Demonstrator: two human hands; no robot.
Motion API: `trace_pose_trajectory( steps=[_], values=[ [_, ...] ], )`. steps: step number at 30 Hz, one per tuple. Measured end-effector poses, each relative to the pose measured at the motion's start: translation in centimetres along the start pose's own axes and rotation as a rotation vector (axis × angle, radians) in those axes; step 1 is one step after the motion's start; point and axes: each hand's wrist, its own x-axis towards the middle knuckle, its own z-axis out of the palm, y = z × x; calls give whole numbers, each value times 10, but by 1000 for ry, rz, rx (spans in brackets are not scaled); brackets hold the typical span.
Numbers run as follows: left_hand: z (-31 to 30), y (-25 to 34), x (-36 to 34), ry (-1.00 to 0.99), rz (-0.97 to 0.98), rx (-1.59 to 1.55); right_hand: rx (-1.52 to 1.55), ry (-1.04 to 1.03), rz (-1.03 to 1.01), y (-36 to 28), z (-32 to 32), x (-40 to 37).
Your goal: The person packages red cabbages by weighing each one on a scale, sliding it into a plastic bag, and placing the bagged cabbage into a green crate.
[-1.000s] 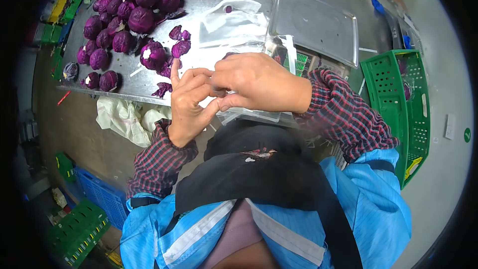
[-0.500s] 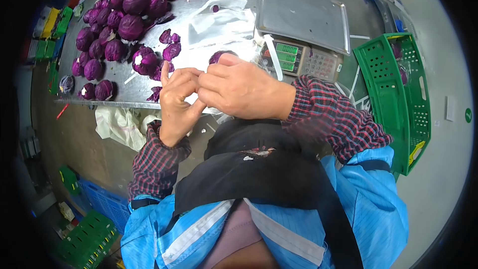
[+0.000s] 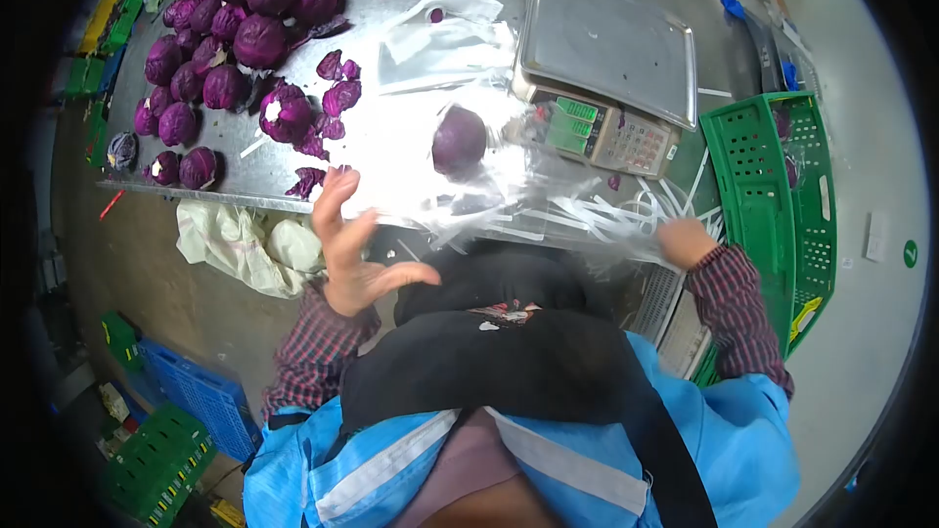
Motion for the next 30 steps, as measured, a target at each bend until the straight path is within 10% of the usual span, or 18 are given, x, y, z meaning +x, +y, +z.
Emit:
trace_pose_trajectory(
  steps=[3,8,11,13,17,25,28,30],
  values=[
    [32,-18,-52,190,-402,-70,1263,774,-303,-38,-94,46],
    [69,-21,-48,-56,-232,73,782,921,-892,-72,-146,121],
    [65,-28,-39,25,-380,-29,948,771,-968,-84,-150,128],
    [54,-34,-38,99,-523,-143,1593,723,-821,-95,-162,120],
    [45,-44,-36,32,-516,-232,820,993,-921,-104,-184,105],
    [39,-44,-30,-8,-394,-208,1295,824,-962,-106,-191,85],
    [38,-39,-25,-19,-370,-187,1260,964,-874,-127,-219,31],
    [38,-38,-24,-38,-356,-172,715,1173,-596,-139,-221,20]
  ],
)
